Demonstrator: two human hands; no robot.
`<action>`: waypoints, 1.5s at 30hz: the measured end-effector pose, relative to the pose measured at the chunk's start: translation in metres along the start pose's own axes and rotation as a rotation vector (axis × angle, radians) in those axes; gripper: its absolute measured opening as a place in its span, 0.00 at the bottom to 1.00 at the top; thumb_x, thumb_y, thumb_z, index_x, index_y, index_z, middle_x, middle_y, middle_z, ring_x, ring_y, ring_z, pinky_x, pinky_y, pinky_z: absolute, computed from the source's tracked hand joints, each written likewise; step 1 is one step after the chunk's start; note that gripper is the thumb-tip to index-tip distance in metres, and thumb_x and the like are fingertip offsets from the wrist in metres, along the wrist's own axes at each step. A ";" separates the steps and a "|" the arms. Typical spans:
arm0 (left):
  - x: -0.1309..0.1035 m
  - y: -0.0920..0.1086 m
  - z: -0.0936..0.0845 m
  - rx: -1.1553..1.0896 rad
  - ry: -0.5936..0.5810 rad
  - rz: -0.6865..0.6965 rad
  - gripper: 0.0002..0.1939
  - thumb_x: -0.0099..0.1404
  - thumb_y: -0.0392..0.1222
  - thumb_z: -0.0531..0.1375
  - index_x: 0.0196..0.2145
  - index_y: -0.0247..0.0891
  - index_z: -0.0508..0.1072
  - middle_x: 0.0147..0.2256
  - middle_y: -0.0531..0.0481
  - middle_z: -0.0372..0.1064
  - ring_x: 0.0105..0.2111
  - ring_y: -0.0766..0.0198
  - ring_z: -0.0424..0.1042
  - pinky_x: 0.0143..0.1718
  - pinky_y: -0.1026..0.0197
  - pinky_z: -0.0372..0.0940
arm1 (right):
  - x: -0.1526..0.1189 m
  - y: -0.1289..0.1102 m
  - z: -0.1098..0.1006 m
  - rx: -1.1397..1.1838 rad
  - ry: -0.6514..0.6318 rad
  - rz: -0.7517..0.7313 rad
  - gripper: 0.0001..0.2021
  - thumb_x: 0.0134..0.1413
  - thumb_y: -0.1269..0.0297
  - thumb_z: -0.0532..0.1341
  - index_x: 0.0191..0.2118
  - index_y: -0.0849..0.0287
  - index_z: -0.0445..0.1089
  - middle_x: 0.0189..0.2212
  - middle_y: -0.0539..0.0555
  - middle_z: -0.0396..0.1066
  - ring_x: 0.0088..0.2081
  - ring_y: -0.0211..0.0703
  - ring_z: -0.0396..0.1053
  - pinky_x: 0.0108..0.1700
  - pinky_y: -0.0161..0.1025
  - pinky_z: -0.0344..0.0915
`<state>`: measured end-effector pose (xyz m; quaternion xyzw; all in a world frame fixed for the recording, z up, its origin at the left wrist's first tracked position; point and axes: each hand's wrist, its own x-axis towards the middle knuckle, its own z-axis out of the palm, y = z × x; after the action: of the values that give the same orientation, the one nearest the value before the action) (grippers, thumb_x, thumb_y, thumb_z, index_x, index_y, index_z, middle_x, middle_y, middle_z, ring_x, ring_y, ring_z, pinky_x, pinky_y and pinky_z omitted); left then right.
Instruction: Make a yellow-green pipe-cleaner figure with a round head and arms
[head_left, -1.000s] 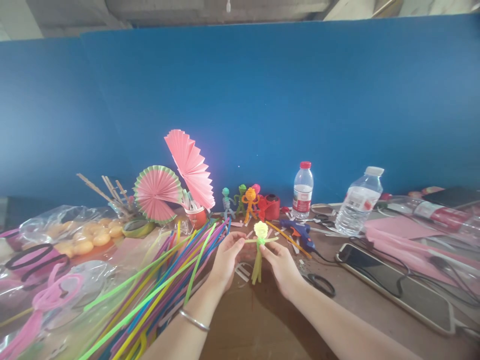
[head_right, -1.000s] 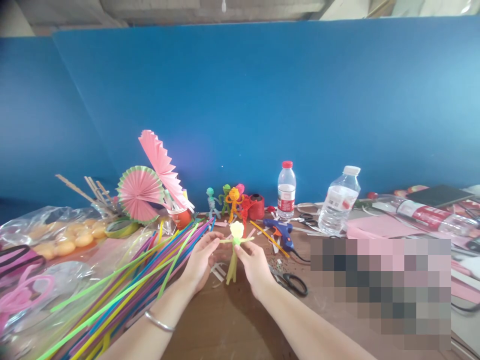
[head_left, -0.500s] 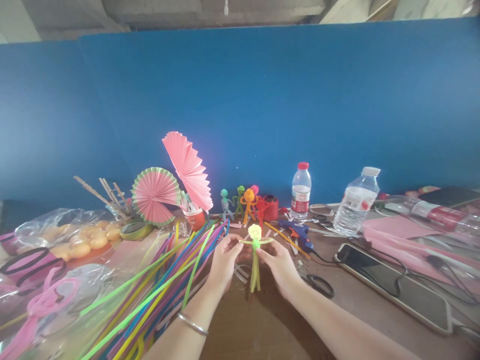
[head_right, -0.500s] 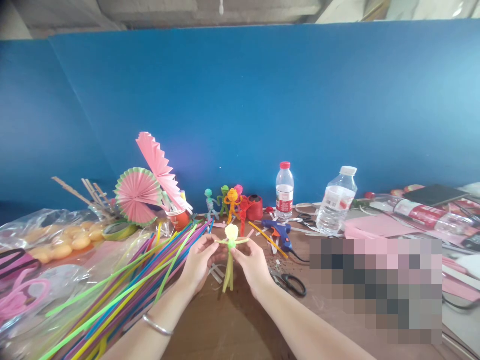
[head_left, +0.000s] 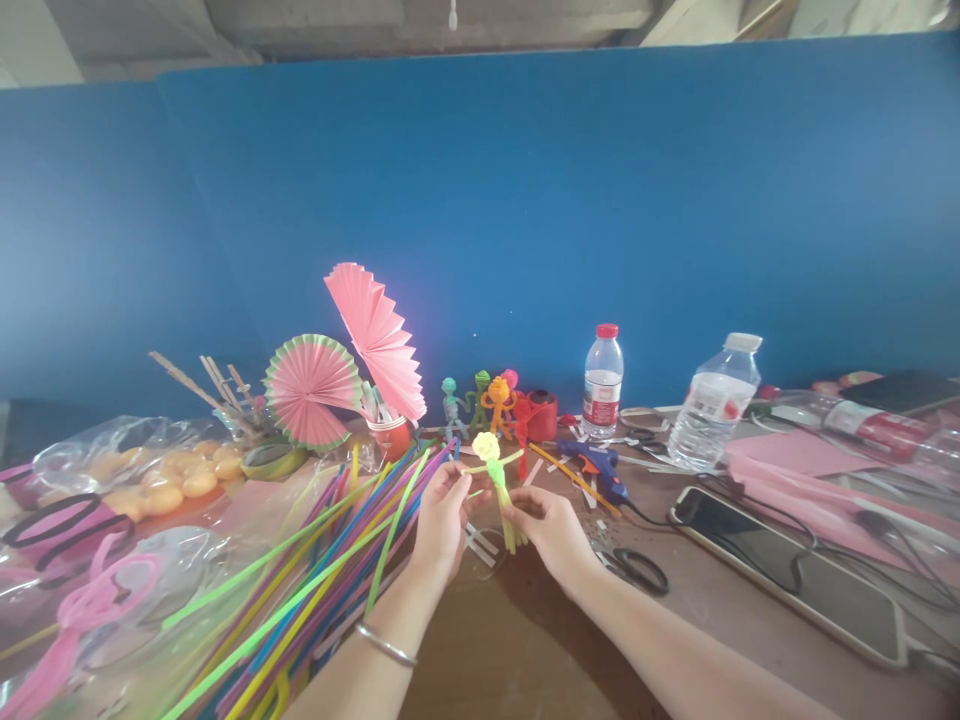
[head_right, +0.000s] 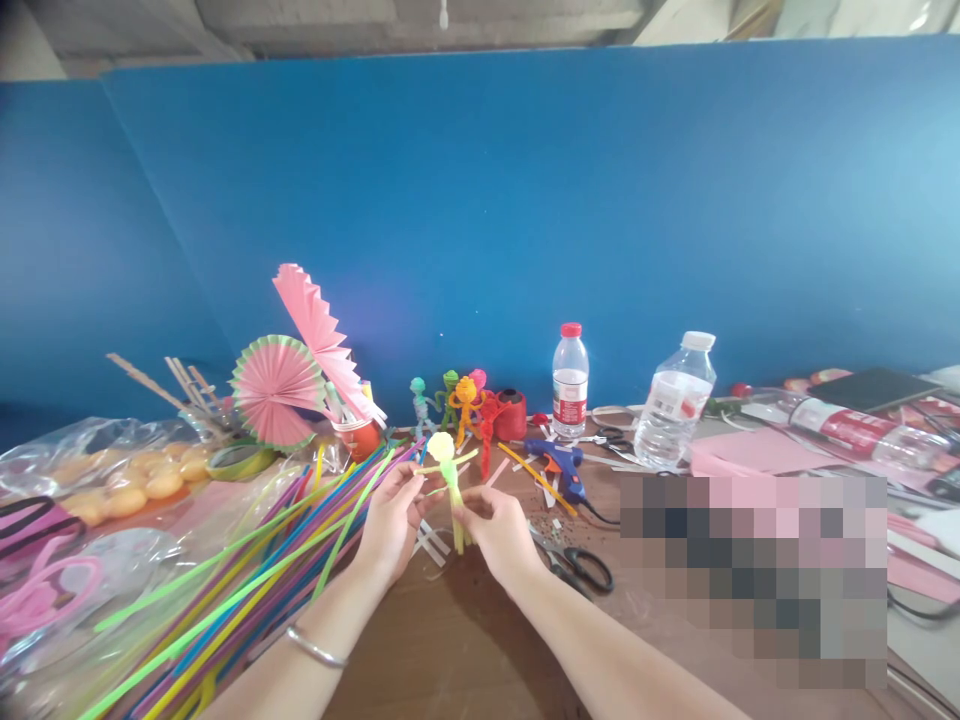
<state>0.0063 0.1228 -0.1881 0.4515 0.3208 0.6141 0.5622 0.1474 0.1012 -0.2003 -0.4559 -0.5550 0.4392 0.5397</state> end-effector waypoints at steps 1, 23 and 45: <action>0.000 -0.001 0.000 0.027 -0.007 -0.009 0.07 0.57 0.41 0.58 0.33 0.38 0.65 0.34 0.51 0.70 0.36 0.63 0.71 0.36 0.60 0.66 | 0.000 0.000 0.000 -0.005 0.002 -0.005 0.06 0.44 0.65 0.62 0.29 0.60 0.73 0.28 0.53 0.74 0.31 0.45 0.69 0.36 0.38 0.63; 0.000 -0.014 -0.003 0.340 -0.149 -0.096 0.06 0.55 0.39 0.58 0.31 0.36 0.71 0.28 0.51 0.69 0.28 0.63 0.69 0.31 0.62 0.65 | 0.001 0.003 0.000 0.048 0.033 -0.007 0.06 0.43 0.68 0.61 0.32 0.59 0.66 0.26 0.51 0.72 0.30 0.42 0.70 0.32 0.35 0.64; -0.008 0.003 0.008 0.504 -0.160 0.050 0.06 0.55 0.39 0.58 0.30 0.37 0.72 0.30 0.49 0.70 0.31 0.60 0.69 0.34 0.61 0.63 | -0.006 -0.004 0.002 -0.175 -0.027 -0.067 0.11 0.51 0.64 0.54 0.26 0.60 0.72 0.20 0.50 0.70 0.25 0.42 0.66 0.28 0.35 0.60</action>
<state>0.0122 0.1138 -0.1840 0.6322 0.4066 0.4909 0.4403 0.1452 0.0945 -0.1972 -0.4766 -0.6134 0.3766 0.5048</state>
